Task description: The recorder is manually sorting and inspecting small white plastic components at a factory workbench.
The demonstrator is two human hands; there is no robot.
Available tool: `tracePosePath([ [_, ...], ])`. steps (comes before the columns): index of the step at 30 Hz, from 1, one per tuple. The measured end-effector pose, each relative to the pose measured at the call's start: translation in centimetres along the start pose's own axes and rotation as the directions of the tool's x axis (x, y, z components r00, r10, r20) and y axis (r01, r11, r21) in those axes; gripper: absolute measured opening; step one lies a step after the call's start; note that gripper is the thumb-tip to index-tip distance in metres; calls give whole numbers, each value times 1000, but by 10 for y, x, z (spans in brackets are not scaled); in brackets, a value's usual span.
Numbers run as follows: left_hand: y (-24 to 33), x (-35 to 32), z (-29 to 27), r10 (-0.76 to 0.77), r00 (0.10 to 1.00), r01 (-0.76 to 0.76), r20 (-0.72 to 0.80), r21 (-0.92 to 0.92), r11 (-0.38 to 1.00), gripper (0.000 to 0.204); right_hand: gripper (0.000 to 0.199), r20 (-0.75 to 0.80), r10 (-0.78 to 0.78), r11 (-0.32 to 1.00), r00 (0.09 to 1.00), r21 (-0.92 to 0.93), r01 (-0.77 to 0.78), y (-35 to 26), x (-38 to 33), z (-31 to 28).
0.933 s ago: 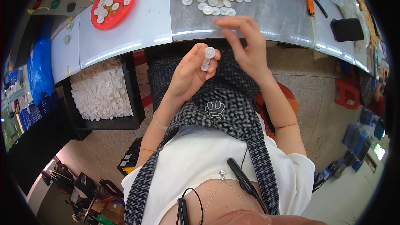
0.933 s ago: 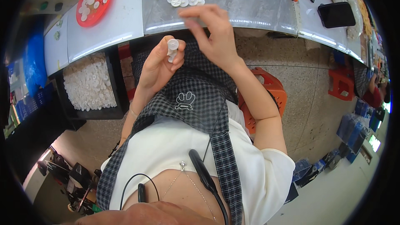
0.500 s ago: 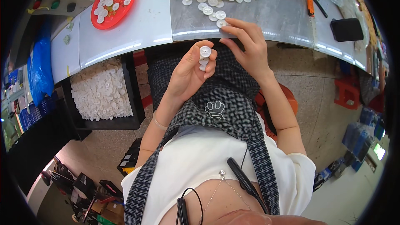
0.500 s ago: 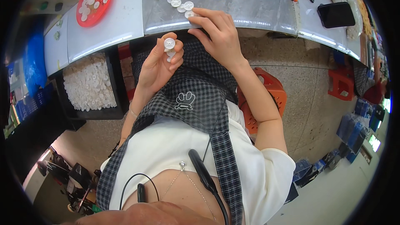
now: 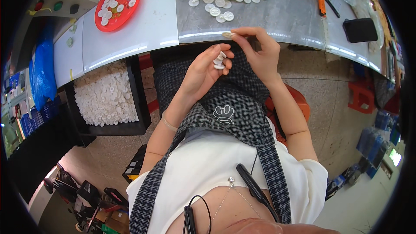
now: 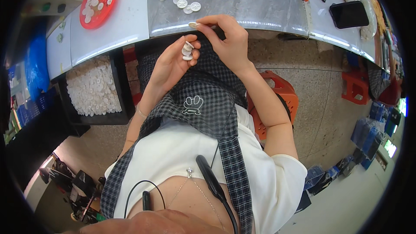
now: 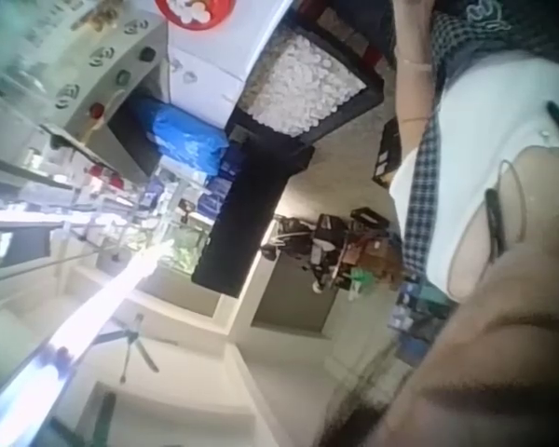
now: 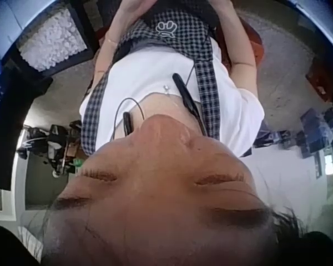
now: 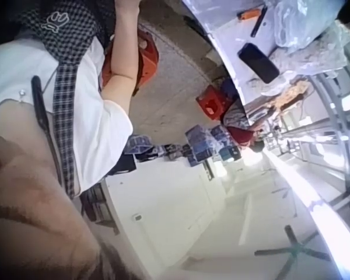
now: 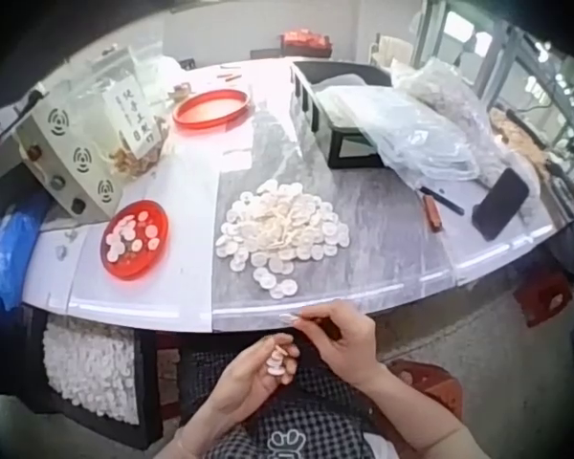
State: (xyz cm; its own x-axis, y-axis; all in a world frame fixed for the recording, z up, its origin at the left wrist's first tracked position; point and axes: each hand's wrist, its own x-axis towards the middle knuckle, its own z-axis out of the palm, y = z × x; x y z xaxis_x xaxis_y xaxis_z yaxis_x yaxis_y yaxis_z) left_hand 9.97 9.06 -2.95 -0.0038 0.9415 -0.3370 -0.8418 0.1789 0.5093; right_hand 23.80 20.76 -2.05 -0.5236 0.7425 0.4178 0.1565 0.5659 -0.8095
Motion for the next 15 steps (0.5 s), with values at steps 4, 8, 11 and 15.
tracePosePath([
  [4, 2, 4, 0, 4, 1000, -4, -2, 15, 1000, 36, 16, 28, 107, 988, 994, 105, -110, -7, 5, 2],
  [8, 1, 5, -2, 18, 1000, -18, 0, 78, 997, 37, 17, 8, 100, 994, 995, 51, -100, -9, 9, 1],
  [11, 1, 5, -3, 15, 1000, -15, -1, 95, 995, 38, 17, 39, 146, 988, 989, -61, -143, -14, 12, 1],
  [15, 1, 5, -4, 15, 1000, -14, -16, 86, 996, 39, 18, 22, 96, 994, 995, -46, -95, -14, 18, -1],
])
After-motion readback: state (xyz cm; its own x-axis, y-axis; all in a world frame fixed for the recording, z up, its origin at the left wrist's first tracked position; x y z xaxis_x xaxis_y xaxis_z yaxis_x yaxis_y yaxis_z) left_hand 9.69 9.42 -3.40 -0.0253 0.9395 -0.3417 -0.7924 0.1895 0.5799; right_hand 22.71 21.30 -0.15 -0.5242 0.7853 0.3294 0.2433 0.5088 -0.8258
